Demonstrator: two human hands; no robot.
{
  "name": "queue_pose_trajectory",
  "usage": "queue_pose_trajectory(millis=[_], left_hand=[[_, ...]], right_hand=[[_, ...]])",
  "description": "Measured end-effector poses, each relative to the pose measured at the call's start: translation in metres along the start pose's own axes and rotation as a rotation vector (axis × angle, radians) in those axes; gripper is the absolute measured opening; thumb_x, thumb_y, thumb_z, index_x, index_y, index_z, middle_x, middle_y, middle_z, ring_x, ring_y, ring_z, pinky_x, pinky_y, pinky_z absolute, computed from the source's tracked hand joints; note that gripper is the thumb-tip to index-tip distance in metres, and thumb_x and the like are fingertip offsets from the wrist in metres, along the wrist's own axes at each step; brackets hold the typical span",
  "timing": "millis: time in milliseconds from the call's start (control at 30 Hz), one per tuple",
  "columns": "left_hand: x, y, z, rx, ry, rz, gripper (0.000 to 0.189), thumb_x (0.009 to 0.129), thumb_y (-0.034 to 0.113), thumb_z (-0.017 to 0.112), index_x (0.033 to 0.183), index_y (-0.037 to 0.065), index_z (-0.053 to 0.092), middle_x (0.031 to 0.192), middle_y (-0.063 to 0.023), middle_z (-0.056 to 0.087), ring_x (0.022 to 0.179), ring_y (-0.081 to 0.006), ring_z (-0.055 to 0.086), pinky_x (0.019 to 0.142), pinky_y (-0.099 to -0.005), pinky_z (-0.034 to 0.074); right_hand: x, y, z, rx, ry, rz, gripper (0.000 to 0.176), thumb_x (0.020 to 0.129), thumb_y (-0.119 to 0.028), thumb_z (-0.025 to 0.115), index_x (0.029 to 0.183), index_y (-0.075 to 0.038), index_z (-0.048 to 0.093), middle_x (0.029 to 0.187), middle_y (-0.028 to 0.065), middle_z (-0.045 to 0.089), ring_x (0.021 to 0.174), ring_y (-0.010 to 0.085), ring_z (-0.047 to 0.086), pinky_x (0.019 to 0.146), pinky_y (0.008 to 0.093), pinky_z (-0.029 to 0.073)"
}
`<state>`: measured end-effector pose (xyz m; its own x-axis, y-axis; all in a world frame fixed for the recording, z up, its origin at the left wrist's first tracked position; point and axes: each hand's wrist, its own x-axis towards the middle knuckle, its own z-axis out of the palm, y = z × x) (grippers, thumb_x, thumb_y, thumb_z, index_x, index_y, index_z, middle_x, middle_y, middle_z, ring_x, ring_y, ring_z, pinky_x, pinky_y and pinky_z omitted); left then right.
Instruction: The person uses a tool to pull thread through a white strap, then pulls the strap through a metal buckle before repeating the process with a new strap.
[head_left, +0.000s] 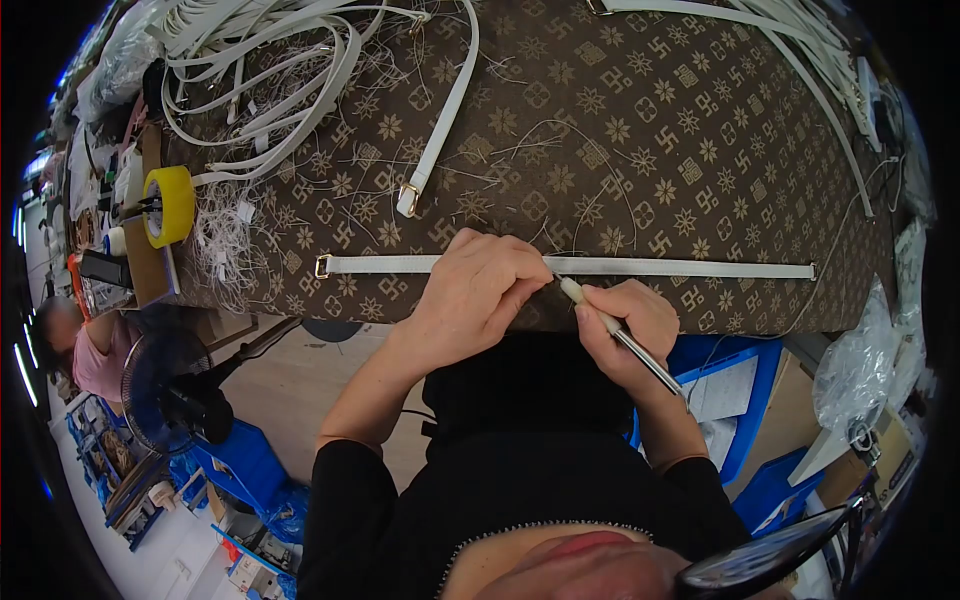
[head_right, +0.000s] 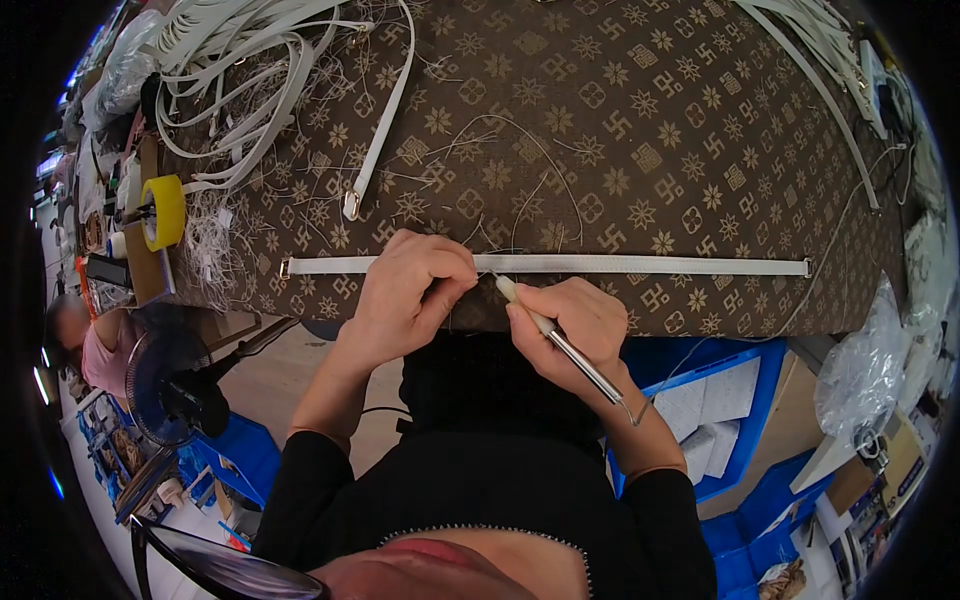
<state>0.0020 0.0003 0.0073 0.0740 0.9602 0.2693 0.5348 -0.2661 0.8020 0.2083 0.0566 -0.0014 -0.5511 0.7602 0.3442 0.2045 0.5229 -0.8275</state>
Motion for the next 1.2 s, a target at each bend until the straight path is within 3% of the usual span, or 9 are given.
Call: queue_pose_trajectory(millis=[933, 1200], left_hand=[[-0.0004, -0.001, 0.0, -0.001, -0.005, 0.003, 0.03, 0.079, -0.003, 0.071, 0.101, 0.011, 0.058, 0.092, -0.0039, 0.065, 0.08, -0.0234, 0.063, 0.073, -0.0356, 0.043], [-0.0008, -0.0009, 0.0011, -0.013, 0.006, -0.021, 0.025, 0.08, -0.002, 0.071, 0.096, 0.012, 0.057, 0.09, -0.0035, 0.067, 0.08, -0.0227, 0.063, 0.074, -0.0344, 0.042]], right_hand=[[-0.0003, 0.0008, -0.0002, 0.0, -0.009, -0.008, 0.019, 0.073, -0.001, 0.077, 0.09, 0.0, 0.069, 0.074, 0.0101, 0.07, 0.059, 0.0226, 0.066, 0.053, 0.0296, 0.05], [-0.0001, 0.0003, 0.0002, -0.008, 0.005, -0.006, 0.018, 0.073, -0.001, 0.077, 0.089, -0.001, 0.069, 0.073, 0.0099, 0.069, 0.057, 0.0222, 0.065, 0.052, 0.0296, 0.049]])
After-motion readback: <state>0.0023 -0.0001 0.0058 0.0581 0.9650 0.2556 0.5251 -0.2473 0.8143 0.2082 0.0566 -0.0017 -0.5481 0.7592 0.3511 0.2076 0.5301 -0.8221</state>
